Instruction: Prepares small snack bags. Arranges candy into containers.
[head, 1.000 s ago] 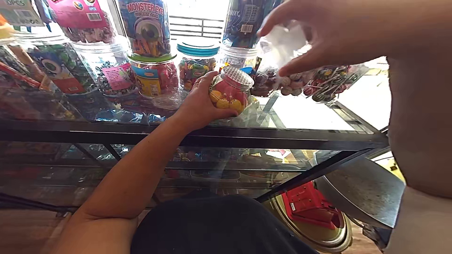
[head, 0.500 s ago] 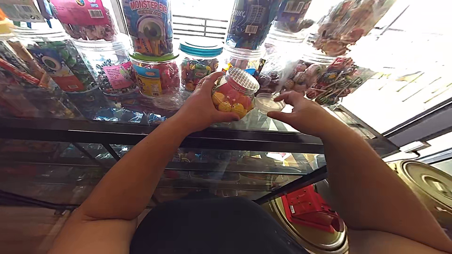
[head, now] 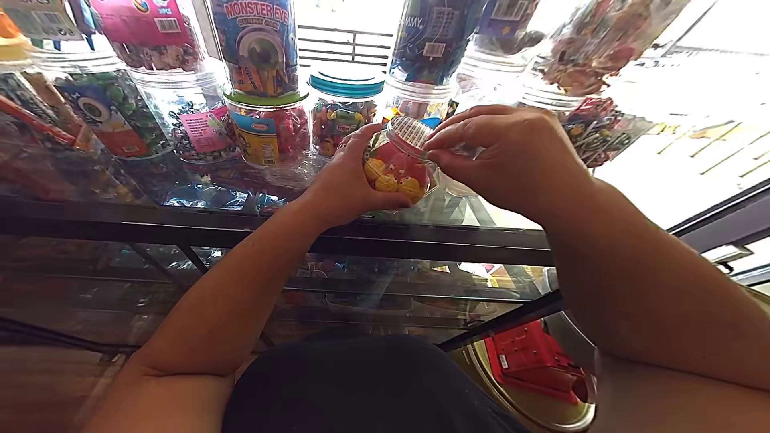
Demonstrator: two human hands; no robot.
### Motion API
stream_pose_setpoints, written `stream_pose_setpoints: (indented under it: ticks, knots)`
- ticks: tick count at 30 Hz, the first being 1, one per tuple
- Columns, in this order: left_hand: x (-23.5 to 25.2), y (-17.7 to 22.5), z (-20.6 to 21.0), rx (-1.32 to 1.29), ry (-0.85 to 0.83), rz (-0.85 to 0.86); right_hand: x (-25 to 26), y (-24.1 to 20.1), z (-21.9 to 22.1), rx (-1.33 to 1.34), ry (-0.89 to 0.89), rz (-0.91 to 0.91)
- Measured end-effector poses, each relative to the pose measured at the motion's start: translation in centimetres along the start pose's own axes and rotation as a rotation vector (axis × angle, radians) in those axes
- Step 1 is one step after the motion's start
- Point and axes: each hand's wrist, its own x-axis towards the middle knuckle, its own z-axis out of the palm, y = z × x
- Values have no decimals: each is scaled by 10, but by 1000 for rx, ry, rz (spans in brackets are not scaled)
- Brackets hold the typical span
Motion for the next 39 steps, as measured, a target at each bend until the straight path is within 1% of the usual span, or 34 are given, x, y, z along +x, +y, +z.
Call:
stream_pose_setpoints:
  ticks: [4, 10, 13, 18, 20, 23, 24, 26, 28, 31, 34, 39]
  knots:
    - [-1, 2, 0, 27, 0, 6, 4, -2, -7, 19, -63, 26]
    - [-1, 1, 0, 64, -1, 33, 16, 4, -22, 95, -250, 103]
    - [-2, 3, 0, 75, -10, 34, 20, 8, -27, 147, -313, 120]
    - [-3, 2, 0, 87, -2, 90, 20, 7, -32, 209, -401, 170]
    - [-3, 3, 0, 94, -1, 84, 19, 9, -33, 231, -396, 170]
    - [-3, 3, 1, 101, -2, 78, 20, 8, -35, 330, -310, 274]
    - [-2, 3, 0, 100, -3, 77, 23, 7, -35, 312, -282, 293]
    - [-2, 3, 1, 91, -3, 88, 27, 5, -35, 211, -309, 280]
    - [-2, 2, 0, 91, -7, 100, 35, 1, -36, 152, -408, 299]
    - [-2, 1, 1, 92, -19, 109, 45, 2, -39, 138, -576, 369]
    - [-1, -1, 1, 93, -17, 116, 45, 5, -40, 200, -584, 406]
    - [-2, 1, 0, 103, -19, 134, 51, -5, -32, 166, -623, 401]
